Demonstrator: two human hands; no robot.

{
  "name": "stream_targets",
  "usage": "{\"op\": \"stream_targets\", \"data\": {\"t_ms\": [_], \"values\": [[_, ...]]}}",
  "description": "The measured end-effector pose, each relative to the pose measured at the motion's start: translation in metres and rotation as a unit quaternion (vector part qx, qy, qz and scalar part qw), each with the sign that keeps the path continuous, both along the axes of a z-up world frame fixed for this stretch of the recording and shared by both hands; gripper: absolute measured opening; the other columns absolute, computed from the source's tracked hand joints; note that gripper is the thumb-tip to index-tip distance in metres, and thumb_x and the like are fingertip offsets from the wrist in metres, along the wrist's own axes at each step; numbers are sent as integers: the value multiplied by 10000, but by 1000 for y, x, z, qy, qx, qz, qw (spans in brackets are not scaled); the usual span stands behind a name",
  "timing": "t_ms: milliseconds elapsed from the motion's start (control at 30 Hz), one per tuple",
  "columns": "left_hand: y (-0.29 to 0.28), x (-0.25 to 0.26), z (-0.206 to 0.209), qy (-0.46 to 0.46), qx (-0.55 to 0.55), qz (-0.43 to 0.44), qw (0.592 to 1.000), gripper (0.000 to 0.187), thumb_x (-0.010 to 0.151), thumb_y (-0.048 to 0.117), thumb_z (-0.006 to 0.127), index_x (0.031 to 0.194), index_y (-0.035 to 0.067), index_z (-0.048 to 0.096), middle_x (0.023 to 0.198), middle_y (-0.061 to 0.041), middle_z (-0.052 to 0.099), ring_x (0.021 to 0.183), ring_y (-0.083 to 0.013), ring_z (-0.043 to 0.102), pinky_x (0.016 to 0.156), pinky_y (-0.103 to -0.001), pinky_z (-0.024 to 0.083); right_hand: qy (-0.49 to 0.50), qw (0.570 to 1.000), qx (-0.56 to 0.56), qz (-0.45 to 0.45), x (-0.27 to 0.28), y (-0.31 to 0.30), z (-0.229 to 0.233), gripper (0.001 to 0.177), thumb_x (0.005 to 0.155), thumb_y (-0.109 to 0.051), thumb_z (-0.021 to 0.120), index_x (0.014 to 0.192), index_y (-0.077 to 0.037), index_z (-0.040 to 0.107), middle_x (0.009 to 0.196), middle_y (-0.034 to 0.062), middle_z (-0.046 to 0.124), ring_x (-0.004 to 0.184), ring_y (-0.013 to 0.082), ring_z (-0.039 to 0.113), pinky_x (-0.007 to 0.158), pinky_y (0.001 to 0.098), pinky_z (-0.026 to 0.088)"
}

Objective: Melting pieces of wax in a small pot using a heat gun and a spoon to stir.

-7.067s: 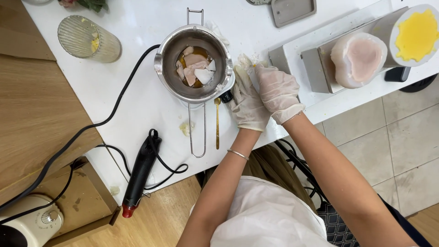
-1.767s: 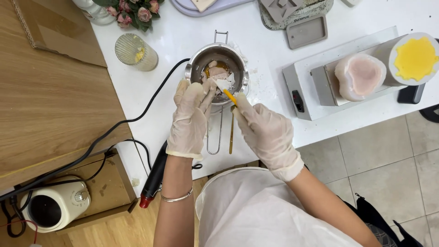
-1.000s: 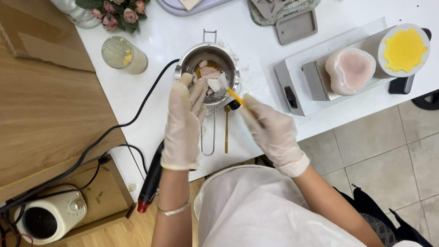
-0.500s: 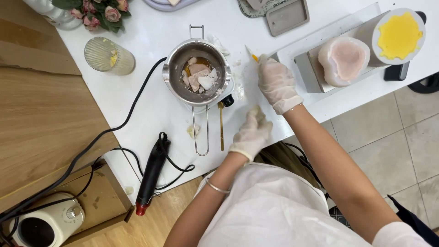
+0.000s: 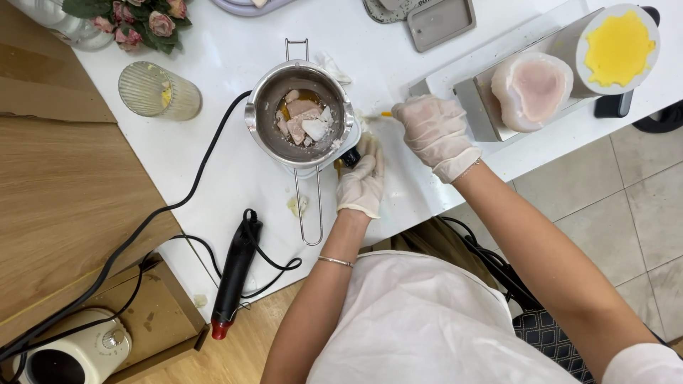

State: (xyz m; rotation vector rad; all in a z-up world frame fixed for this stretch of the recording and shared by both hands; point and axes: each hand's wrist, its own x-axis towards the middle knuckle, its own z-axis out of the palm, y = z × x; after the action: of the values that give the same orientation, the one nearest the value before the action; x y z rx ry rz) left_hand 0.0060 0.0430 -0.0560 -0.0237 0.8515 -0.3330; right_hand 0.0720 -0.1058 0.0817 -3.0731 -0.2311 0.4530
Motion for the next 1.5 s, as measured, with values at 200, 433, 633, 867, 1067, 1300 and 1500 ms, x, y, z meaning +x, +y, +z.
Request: {"op": "stream_targets", "data": {"t_ms": [200, 433, 633, 867, 1067, 1300, 1500], "values": [[10, 0, -45, 43, -25, 82, 995, 548, 895, -256, 403, 1327, 44, 557, 1352, -169, 612, 1266, -360, 601, 1069, -485, 483, -57, 998, 33, 4, 22, 8, -5, 248, 886, -28, 605, 1069, -134, 735, 911, 94, 707, 876, 311, 700, 678, 441, 547], [17, -1, -34, 29, -9, 65, 997, 586, 872, -282, 394, 1333, 30, 576, 1352, -206, 598, 1240, -364, 607, 1078, -474, 538, -10, 999, 13, 47, 20, -1, -5, 282, 885, -41, 611, 1083, -177, 758, 908, 87, 725, 861, 311, 712, 666, 442, 556], [30, 0, -14, 33, 9, 74, 997, 598, 830, -317, 369, 1346, -55, 523, 1363, -277, 572, 1262, -407, 590, 1050, -478, 495, 14, 1000, 23, -1, 37, 2, 15, 282, 961, -54, 602, 1170, -172, 751, 901, 101, 730, 791, 301, 717, 653, 443, 559], [52, -6, -14, 38, 32, 55, 997, 586, 824, -308, 385, 1341, -73, 530, 1366, -260, 563, 1267, -427, 581, 1061, -476, 483, -2, 998, 9, 55, 46, 1, -7, 324, 928, -60, 614, 1175, -211, 759, 895, 90, 731, 771, 294, 716, 636, 437, 571], [62, -9, -14, -1, 58, 10, 998, 594, 814, -302, 378, 1338, -63, 525, 1360, -264, 571, 1268, -430, 582, 1061, -463, 488, 86, 993, -2, 82, 13, -4, -2, 303, 950, -77, 550, 1151, -189, 748, 867, 91, 721, 781, 275, 713, 664, 423, 572], [60, -2, 37, 51, 78, -8, 996, 521, 850, -265, 416, 1271, 6, 557, 1295, -203, 593, 1204, -341, 620, 1062, -476, 484, -35, 999, -18, -20, 9, -1, -15, 216, 899, -34, 558, 1030, -113, 710, 894, 108, 693, 809, 309, 699, 629, 433, 544], [57, -48, 23, -28, 227, -235, 945, 259, 957, -9, 603, 1214, -36, 602, 1194, -222, 676, 1116, -326, 671, 989, -398, 587, -24, 1000, -9, 2, -9, 7, -15, 195, 939, -62, 564, 1047, -132, 710, 855, 95, 687, 773, 298, 700, 601, 431, 529]]}}
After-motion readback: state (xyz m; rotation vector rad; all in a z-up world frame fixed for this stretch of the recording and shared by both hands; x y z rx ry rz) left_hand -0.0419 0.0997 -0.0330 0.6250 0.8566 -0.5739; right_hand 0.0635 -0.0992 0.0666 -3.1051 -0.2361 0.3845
